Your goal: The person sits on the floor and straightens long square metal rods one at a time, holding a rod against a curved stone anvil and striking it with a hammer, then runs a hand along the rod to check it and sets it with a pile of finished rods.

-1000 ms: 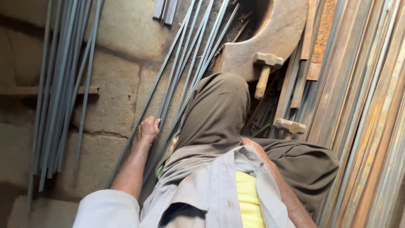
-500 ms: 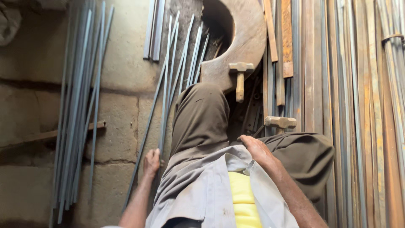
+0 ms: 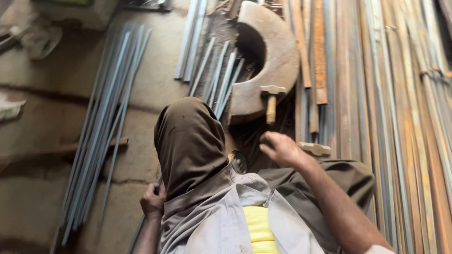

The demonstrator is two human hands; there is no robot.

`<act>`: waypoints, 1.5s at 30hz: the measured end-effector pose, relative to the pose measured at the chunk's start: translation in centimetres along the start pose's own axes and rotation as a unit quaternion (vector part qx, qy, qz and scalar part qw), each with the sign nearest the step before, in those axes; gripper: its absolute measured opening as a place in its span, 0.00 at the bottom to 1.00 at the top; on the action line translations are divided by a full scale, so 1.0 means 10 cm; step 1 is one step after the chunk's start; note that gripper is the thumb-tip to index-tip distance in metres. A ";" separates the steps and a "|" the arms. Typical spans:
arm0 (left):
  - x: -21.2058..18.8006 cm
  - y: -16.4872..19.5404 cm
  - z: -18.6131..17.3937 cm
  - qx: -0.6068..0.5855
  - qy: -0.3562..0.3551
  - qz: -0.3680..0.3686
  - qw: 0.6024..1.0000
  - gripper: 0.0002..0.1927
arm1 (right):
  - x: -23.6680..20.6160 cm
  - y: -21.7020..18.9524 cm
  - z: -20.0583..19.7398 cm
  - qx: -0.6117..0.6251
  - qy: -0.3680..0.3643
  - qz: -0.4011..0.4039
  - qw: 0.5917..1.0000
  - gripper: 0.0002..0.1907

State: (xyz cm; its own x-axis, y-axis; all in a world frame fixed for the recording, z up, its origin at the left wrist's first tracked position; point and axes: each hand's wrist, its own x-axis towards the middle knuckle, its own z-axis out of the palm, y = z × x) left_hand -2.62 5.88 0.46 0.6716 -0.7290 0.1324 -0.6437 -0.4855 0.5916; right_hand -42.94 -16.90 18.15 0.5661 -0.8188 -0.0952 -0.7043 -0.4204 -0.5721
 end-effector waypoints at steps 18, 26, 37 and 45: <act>0.86 -0.04 -2.80 0.137 0.138 0.184 0.964 0.23 | 2.45 -1.67 0.58 0.824 -0.099 0.122 0.544 0.32; 0.85 -0.54 -2.53 0.126 0.176 0.119 0.969 0.18 | 2.78 -1.56 1.07 0.820 -0.159 0.052 0.548 0.28; 0.53 0.13 -2.26 0.202 0.322 -0.066 0.923 0.28 | 3.06 -1.92 1.77 0.822 -0.268 0.095 0.493 0.35; 0.38 0.39 -2.41 0.206 0.352 -0.014 0.913 0.26 | 2.67 -1.80 1.62 0.738 -0.273 0.113 0.606 0.35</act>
State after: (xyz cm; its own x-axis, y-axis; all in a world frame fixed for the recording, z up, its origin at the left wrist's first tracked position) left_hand 6.27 12.81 22.41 0.6661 -0.2934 0.6857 -0.6086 -0.7452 0.2724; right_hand -8.16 -24.83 12.71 0.8681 -0.3684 -0.3327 0.1320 0.8174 -0.5608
